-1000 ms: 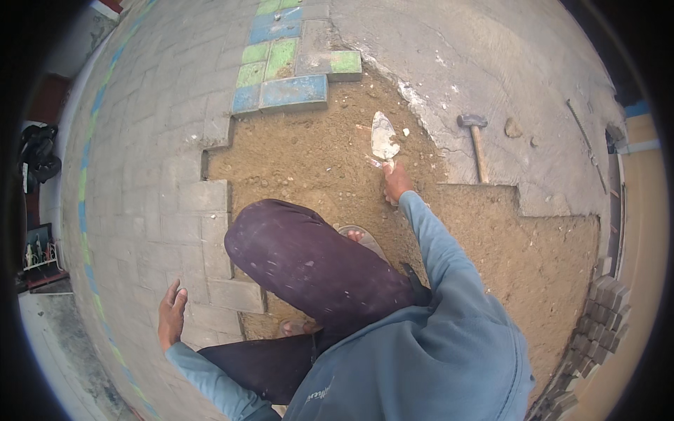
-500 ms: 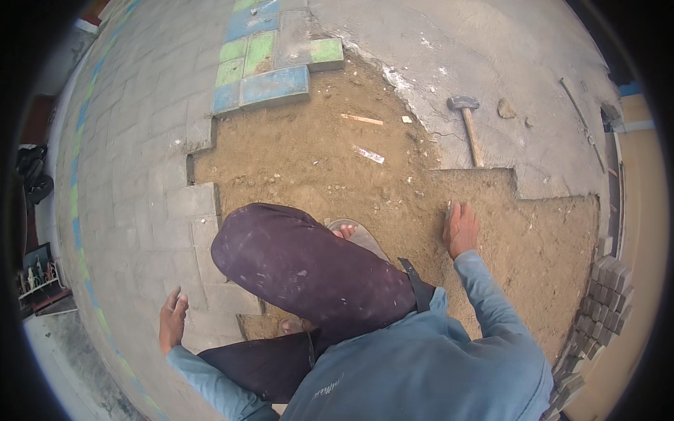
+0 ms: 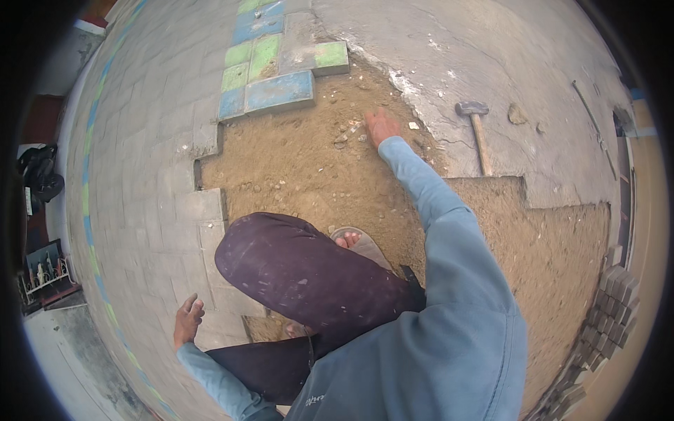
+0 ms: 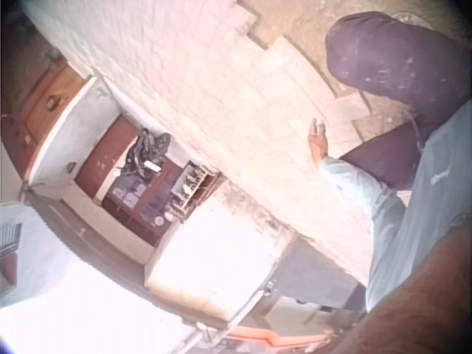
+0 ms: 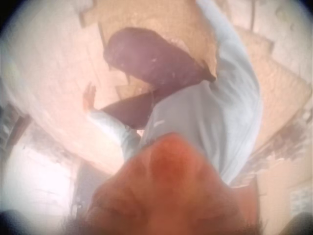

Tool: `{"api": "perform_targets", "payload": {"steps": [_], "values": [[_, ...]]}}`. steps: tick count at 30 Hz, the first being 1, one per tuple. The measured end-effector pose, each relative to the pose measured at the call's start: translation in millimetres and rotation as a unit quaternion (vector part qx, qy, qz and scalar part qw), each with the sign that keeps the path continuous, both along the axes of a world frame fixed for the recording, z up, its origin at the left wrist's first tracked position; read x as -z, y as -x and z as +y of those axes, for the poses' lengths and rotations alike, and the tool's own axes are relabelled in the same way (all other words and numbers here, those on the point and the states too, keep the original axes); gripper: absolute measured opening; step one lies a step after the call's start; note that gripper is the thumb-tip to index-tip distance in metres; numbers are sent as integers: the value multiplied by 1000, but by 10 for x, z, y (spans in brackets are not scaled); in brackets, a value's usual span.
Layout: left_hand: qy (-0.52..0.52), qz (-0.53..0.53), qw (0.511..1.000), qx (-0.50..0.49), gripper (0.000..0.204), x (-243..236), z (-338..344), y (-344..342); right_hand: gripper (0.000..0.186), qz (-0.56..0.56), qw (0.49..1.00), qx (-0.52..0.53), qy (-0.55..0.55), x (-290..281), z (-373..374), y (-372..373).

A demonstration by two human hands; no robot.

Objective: The person kneels on a partially paved outdoor area and places rectangular paving stones into an excavated section. They use a trowel to spread sand or mortar, then tap each stone into place with a hammer. The person continues laying stones in a pattern, adjusting their position and leveling the surface.

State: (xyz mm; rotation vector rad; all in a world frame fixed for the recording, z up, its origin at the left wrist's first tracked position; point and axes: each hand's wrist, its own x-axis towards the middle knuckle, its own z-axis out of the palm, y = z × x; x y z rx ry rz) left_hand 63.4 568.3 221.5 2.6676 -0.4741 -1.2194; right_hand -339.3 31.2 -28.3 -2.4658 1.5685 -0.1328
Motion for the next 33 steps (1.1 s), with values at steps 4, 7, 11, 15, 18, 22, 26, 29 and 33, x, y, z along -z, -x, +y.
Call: {"api": "perform_targets", "payload": {"steps": [4,7,11,15,18,22,26,29,33], "values": [[11,-17,1000,18,68,44,-167,-18,38,-81,992,93,-27,-18,154,-85],[28,-13,999,36,67,48,-359,3,42,-39,994,90,-50,-42,298,-175],[26,-4,999,47,65,47,-559,66,45,-67,989,37,-128,-92,119,-36],[10,-5,999,52,64,89,-547,39,49,-113,978,54,-165,-273,48,313],[48,-52,994,79,71,296,-293,-161,43,-449,849,88,-263,-465,100,470],[47,-26,997,62,69,287,-313,-116,38,-719,632,122,-264,-851,191,309],[13,-1,998,54,66,110,-501,-5,30,-405,889,5,-212,-620,121,69],[13,-4,998,55,66,81,-556,35,28,-105,981,-146,-67,-163,287,-165],[-2,-11,998,68,67,86,-514,43,29,-29,989,-135,-55,9,348,-320]]}}
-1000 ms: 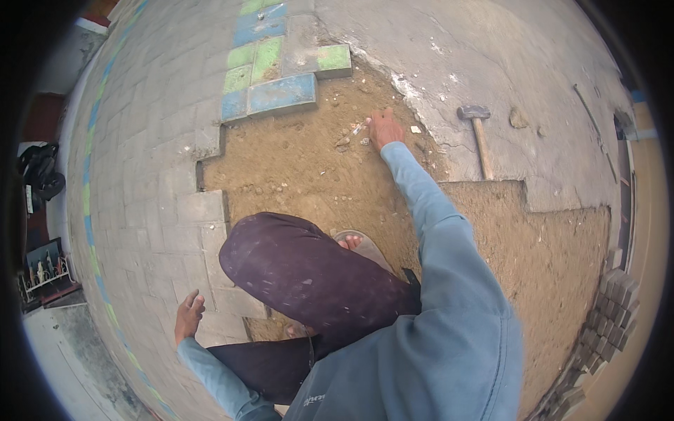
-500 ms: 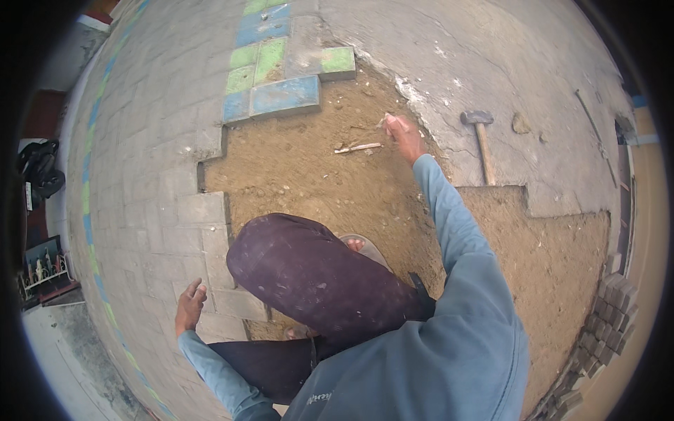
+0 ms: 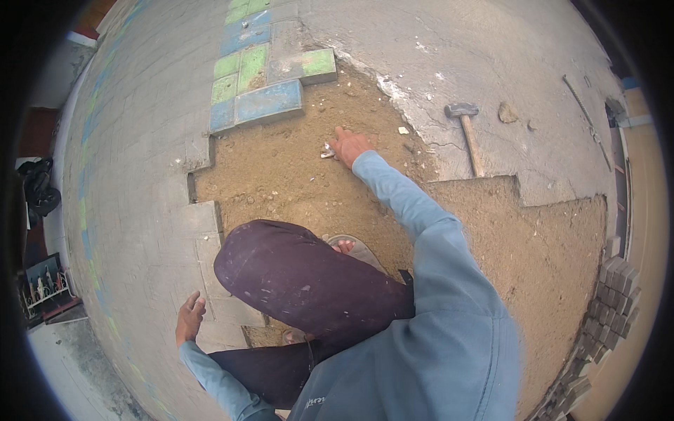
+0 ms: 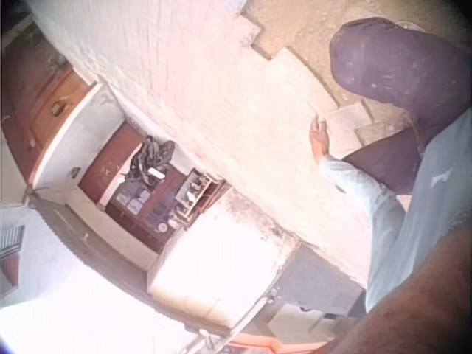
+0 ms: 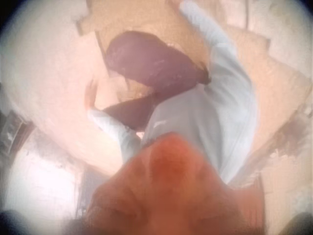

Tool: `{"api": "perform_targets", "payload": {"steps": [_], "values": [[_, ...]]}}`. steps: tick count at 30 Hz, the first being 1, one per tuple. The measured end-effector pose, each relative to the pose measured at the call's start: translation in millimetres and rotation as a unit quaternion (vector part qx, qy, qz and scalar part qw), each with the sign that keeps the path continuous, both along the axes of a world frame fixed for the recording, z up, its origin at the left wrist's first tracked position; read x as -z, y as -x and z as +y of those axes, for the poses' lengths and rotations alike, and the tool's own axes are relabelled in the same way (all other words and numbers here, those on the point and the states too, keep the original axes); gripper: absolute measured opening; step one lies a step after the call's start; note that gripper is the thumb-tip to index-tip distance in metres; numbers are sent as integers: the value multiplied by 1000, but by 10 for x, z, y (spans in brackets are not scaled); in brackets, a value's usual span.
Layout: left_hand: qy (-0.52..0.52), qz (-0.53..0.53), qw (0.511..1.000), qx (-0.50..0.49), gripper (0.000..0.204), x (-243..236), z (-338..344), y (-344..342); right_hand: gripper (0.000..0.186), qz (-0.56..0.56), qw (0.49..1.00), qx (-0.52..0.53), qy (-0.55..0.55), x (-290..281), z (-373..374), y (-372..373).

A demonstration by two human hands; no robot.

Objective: The person kneels on a partially paved outdoor area and places rectangular paving stones into an excavated section. They use a trowel to spread sand or mortar, then tap each stone into place with a hammer. The person continues laying stones in a pattern, adjusting their position and leveling the surface.

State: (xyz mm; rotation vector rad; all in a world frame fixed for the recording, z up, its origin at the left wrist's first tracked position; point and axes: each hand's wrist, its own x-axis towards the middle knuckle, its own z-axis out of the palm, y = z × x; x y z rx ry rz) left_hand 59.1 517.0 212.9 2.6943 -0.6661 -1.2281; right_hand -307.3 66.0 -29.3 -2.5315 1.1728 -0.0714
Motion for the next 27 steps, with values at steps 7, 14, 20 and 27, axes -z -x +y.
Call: {"api": "perform_targets", "payload": {"steps": [7,14,20,27], "values": [[49,14,999,-13,69,429,320,-271,27,-43,994,99,35,-934,70,922],[30,28,999,-5,66,391,-11,-151,26,8,906,398,145,-1031,-657,3234],[-59,22,998,-29,71,404,327,-413,24,224,866,433,116,-1513,-1243,4010],[20,-26,999,-31,71,-135,-101,24,35,393,791,443,155,-1645,-1071,3724]]}}
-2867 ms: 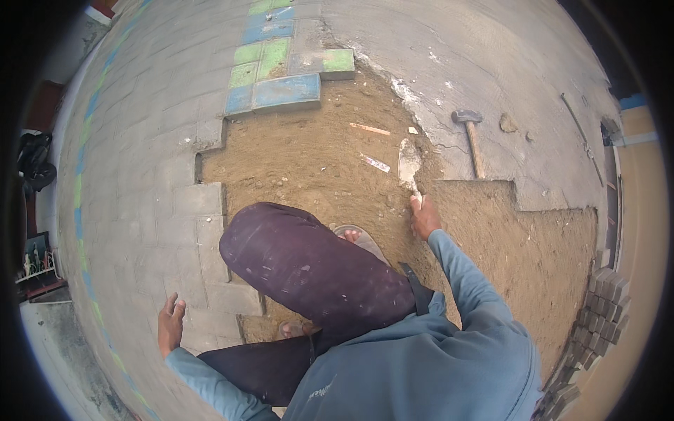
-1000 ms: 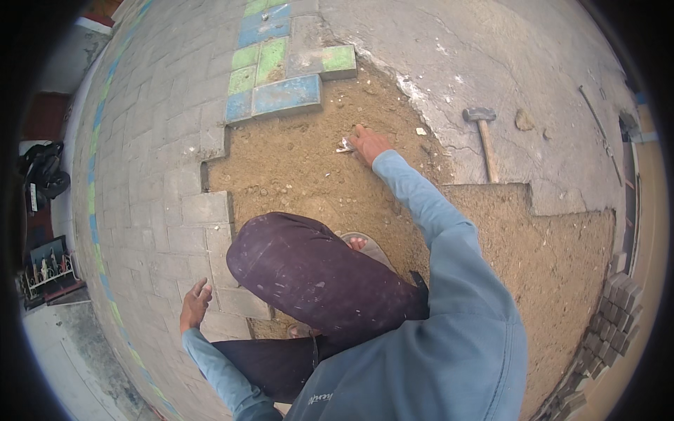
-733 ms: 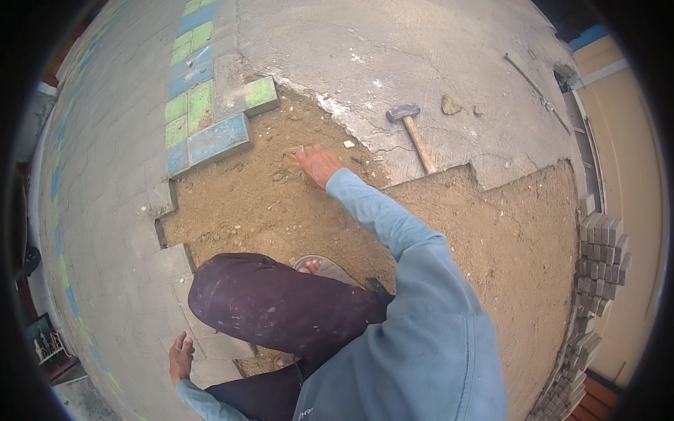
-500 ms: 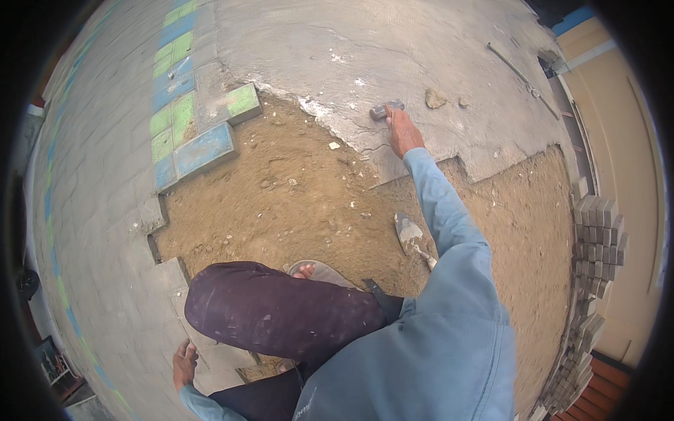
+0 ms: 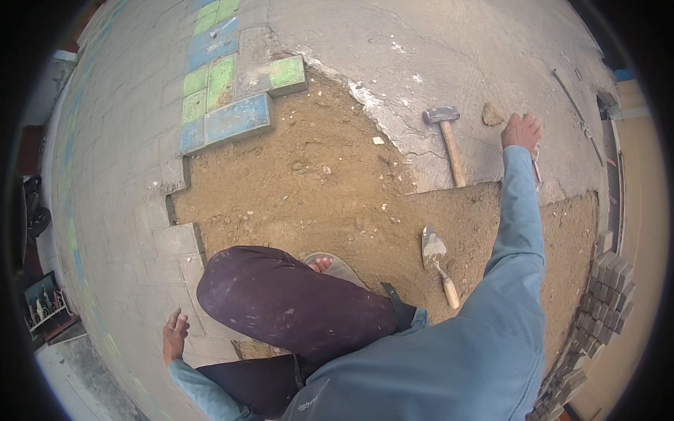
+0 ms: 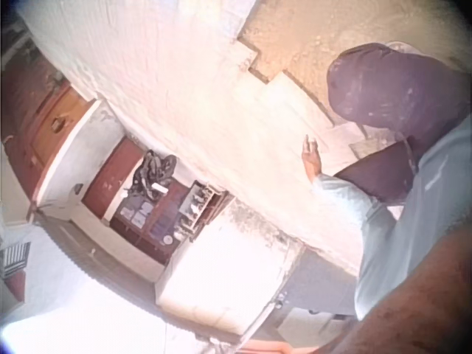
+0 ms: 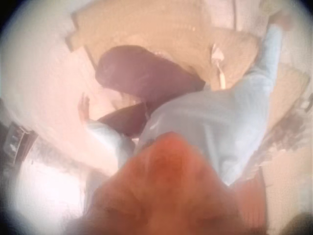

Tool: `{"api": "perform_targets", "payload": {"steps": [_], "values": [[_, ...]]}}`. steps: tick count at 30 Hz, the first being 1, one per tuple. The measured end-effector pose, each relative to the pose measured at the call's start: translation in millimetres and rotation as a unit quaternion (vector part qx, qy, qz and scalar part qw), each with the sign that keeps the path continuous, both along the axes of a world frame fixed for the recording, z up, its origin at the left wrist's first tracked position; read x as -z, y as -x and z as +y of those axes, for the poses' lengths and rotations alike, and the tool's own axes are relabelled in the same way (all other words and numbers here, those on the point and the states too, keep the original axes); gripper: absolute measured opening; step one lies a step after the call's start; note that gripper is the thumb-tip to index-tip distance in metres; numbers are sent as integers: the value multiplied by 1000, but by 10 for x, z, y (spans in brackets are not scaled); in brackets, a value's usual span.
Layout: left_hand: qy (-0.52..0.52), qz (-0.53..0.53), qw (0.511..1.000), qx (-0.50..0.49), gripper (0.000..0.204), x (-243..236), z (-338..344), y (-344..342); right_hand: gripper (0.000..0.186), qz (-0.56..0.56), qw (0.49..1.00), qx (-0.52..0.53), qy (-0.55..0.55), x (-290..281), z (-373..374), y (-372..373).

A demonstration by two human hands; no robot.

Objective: The person kneels on a partially paved outdoor area and places rectangular paving stones into an excavated section. They use a trowel to spread sand or mortar, then tap each stone into place with a hammer. The person continues laying stones in a pattern, adjusting their position and leveling the surface.

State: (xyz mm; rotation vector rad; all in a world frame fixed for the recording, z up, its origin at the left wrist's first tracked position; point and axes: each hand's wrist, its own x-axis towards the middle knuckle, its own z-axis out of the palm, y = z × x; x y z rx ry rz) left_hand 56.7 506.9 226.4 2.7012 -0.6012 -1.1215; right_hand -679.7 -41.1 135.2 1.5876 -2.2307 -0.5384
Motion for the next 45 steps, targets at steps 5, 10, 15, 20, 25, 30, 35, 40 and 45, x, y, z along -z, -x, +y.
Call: {"api": "perform_targets", "payload": {"steps": [5,10,15,20,25,30,35,40,45], "values": [[50,-1,998,-47,73,-335,-134,38,52,-136,912,-386,27,820,206,-725],[137,-110,978,-116,72,-797,319,164,72,-78,990,-120,5,957,-110,-1237],[168,-189,930,-266,62,-478,1435,611,54,-87,939,-307,130,1161,-185,-1130],[128,-211,918,-309,40,218,2197,1560,41,-557,740,-360,-112,1572,414,-1813],[17,-244,888,-390,42,1407,3287,2855,31,-666,665,-197,-275,1557,540,-2528],[-93,-296,803,-508,49,1640,4220,3199,30,-580,683,-247,-370,1469,1160,-3271],[-150,-329,699,-617,55,1688,5545,3124,29,-504,689,-289,-434,1387,1867,-3916],[-222,-385,660,-606,58,1511,6408,2893,28,-442,704,-328,-449,1241,2434,-4320],[-339,-326,660,-586,76,1124,7610,3174,28,-383,712,-356,-469,1228,2912,-4591]]}}
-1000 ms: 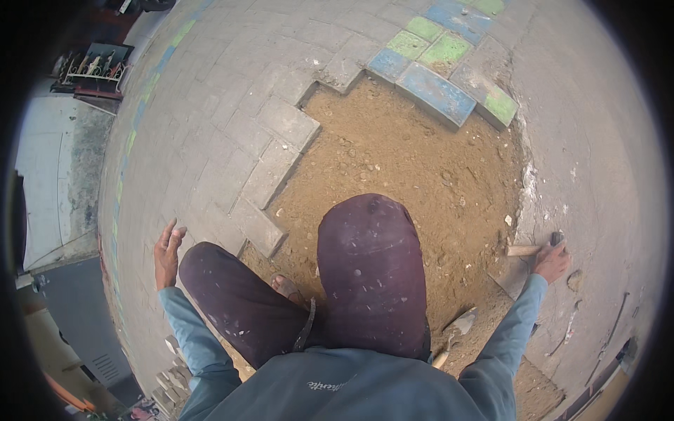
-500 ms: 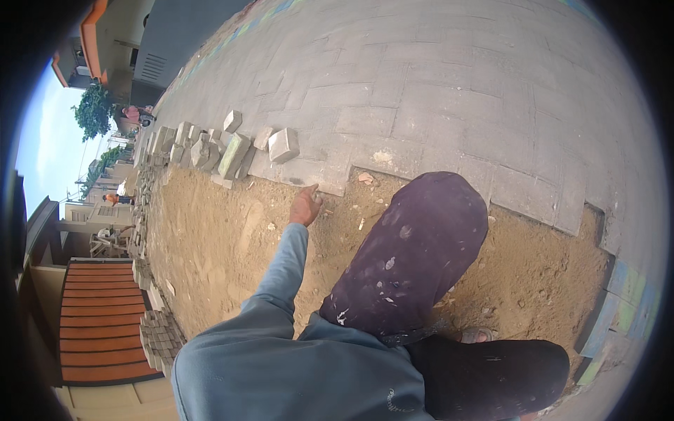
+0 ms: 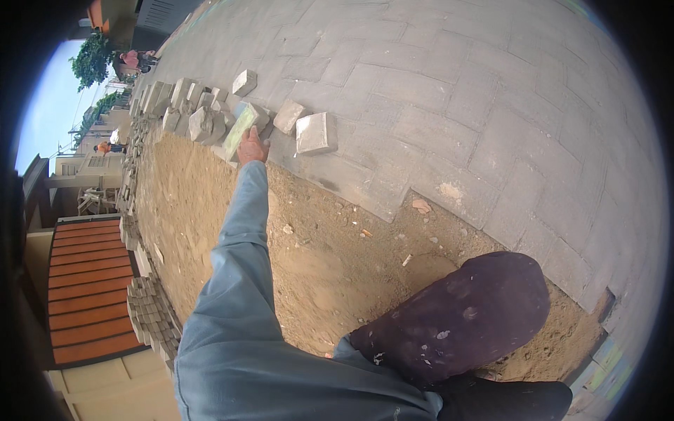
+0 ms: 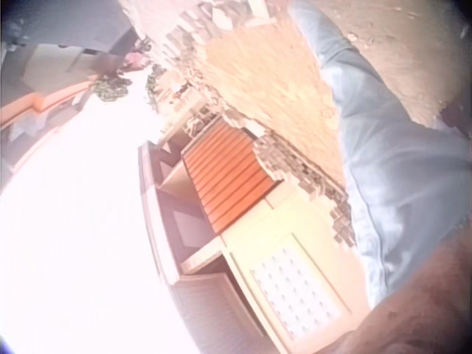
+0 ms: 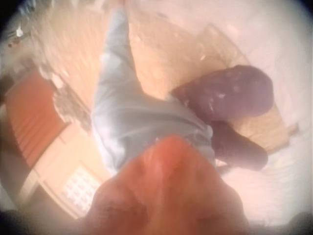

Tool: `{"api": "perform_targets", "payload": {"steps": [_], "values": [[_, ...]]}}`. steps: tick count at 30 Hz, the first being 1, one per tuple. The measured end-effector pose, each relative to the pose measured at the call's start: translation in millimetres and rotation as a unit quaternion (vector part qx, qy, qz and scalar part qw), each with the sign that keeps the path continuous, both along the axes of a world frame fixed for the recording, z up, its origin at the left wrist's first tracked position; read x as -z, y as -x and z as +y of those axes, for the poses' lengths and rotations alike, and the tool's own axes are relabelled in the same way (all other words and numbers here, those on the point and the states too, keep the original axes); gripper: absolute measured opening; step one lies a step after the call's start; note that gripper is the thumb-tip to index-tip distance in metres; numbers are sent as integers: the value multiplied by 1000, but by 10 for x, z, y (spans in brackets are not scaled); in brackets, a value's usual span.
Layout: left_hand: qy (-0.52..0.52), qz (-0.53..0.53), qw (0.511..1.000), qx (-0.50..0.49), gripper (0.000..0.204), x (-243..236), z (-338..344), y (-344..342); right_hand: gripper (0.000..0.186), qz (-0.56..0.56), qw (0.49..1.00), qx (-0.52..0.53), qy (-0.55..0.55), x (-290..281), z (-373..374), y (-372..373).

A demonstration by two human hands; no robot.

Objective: The person kneels on a partially paved outdoor area and places rectangular paving stones into an excavated section. They use a trowel to spread sand or mortar, then tap each stone into place with a hammer. The person continues laying stones in a pattern, adjusting their position and leveling the surface.

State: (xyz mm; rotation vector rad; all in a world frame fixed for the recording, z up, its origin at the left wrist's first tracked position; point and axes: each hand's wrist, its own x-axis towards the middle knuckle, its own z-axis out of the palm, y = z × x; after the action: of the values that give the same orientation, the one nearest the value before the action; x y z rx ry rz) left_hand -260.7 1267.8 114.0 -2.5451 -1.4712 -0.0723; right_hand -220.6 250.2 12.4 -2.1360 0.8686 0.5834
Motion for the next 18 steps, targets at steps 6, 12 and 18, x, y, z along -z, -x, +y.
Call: {"api": "perform_targets", "payload": {"steps": [6,12,18], "values": [[93,86,992,-17,113,-54,765,-72,27,31,997,-43,54,-121,157,-262],[178,183,966,-44,141,94,1418,-34,26,64,984,-116,116,-57,239,-675],[131,179,972,-77,142,31,1326,-403,26,108,964,-166,179,89,334,-1055]]}}
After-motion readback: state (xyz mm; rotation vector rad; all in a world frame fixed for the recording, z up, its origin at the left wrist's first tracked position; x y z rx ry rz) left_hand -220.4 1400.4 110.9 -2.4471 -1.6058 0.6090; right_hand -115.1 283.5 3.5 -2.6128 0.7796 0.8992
